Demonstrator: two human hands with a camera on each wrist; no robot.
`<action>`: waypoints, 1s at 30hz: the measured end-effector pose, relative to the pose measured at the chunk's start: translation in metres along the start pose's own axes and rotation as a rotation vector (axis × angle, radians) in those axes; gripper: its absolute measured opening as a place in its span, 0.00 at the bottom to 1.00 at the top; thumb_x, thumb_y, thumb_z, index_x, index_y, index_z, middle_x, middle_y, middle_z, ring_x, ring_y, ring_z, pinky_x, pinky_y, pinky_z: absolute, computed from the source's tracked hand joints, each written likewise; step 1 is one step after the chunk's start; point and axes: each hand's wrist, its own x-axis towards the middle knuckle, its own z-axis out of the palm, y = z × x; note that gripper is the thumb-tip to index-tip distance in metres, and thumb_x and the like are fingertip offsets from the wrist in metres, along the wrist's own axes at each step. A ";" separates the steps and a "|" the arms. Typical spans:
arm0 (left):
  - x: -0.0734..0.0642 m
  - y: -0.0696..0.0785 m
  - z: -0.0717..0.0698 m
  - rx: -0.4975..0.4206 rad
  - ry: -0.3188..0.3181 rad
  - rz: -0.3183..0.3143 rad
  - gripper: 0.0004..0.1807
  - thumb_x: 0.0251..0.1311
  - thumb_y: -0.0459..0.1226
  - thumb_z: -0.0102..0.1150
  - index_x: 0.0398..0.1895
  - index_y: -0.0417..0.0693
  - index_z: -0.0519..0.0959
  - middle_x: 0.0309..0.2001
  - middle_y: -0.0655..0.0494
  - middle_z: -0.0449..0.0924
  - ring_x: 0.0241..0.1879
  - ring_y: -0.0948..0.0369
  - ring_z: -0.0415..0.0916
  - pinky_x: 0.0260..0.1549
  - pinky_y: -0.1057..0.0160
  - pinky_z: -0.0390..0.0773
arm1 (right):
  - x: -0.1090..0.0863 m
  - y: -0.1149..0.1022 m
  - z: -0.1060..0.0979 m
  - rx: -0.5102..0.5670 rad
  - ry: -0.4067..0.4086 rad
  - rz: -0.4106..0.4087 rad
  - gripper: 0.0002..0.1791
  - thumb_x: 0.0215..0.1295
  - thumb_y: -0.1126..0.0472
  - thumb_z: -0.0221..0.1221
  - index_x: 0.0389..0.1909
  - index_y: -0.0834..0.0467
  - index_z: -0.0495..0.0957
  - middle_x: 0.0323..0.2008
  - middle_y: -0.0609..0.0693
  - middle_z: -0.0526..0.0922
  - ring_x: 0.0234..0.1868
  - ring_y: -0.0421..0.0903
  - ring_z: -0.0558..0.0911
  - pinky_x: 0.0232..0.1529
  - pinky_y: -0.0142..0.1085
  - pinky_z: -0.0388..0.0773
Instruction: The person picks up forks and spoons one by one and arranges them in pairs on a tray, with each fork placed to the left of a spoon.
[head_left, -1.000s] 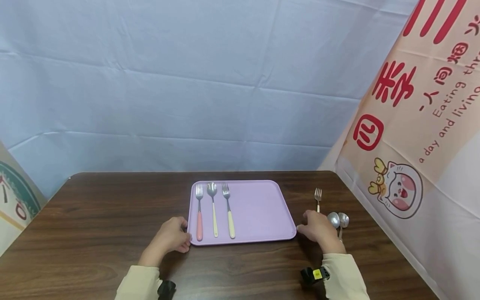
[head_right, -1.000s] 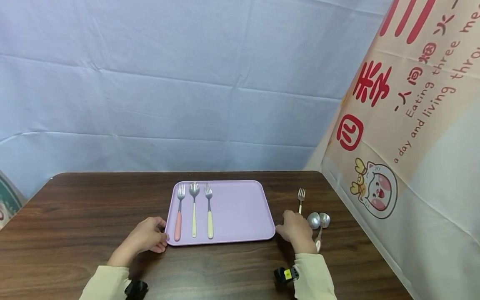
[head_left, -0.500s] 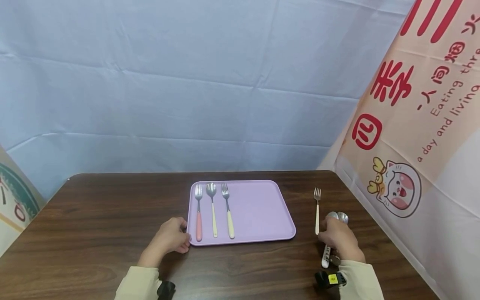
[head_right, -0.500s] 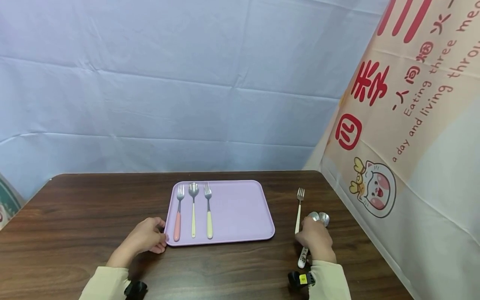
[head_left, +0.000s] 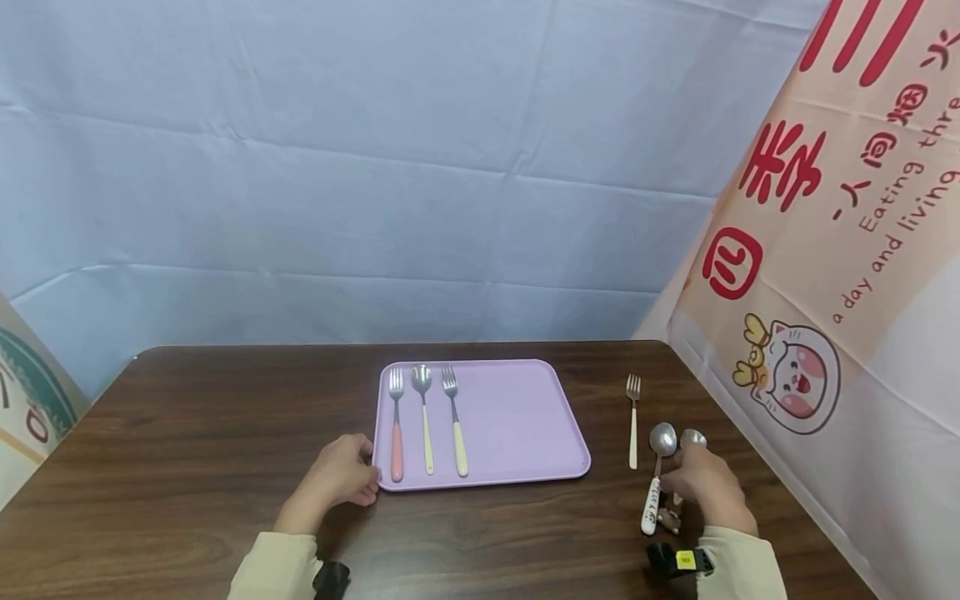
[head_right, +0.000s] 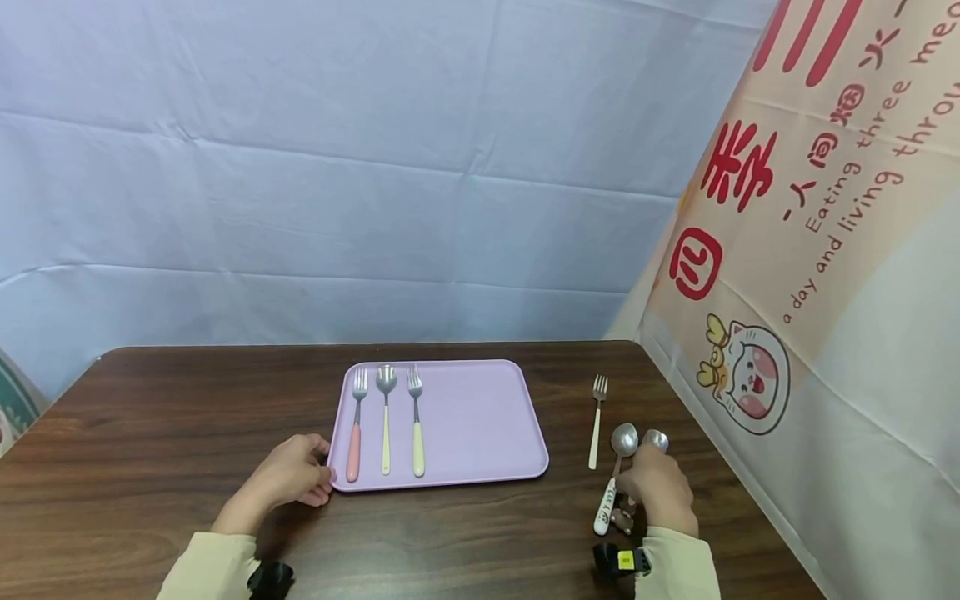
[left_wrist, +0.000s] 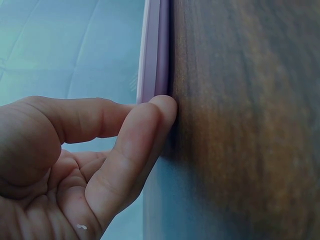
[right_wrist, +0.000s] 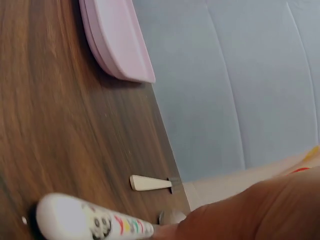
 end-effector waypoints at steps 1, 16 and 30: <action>0.000 0.000 0.000 -0.002 -0.001 -0.001 0.11 0.47 0.18 0.52 0.37 0.26 0.70 0.17 0.46 0.74 0.15 0.57 0.76 0.14 0.62 0.81 | 0.000 0.002 0.000 0.021 -0.014 0.014 0.13 0.47 0.65 0.61 0.30 0.68 0.72 0.25 0.56 0.74 0.24 0.52 0.73 0.23 0.43 0.73; 0.000 -0.002 0.002 -0.034 -0.008 -0.002 0.15 0.46 0.18 0.52 0.41 0.23 0.68 0.16 0.45 0.74 0.15 0.56 0.76 0.15 0.61 0.81 | 0.003 0.011 0.007 0.124 -0.061 0.070 0.11 0.46 0.69 0.62 0.24 0.69 0.69 0.22 0.57 0.74 0.20 0.49 0.77 0.22 0.40 0.80; 0.001 0.000 -0.001 -0.011 -0.015 -0.007 0.17 0.48 0.18 0.52 0.44 0.22 0.68 0.17 0.45 0.74 0.15 0.56 0.76 0.15 0.61 0.81 | 0.007 0.011 0.009 0.134 -0.029 0.101 0.09 0.48 0.68 0.62 0.22 0.69 0.71 0.21 0.58 0.74 0.18 0.48 0.78 0.21 0.39 0.81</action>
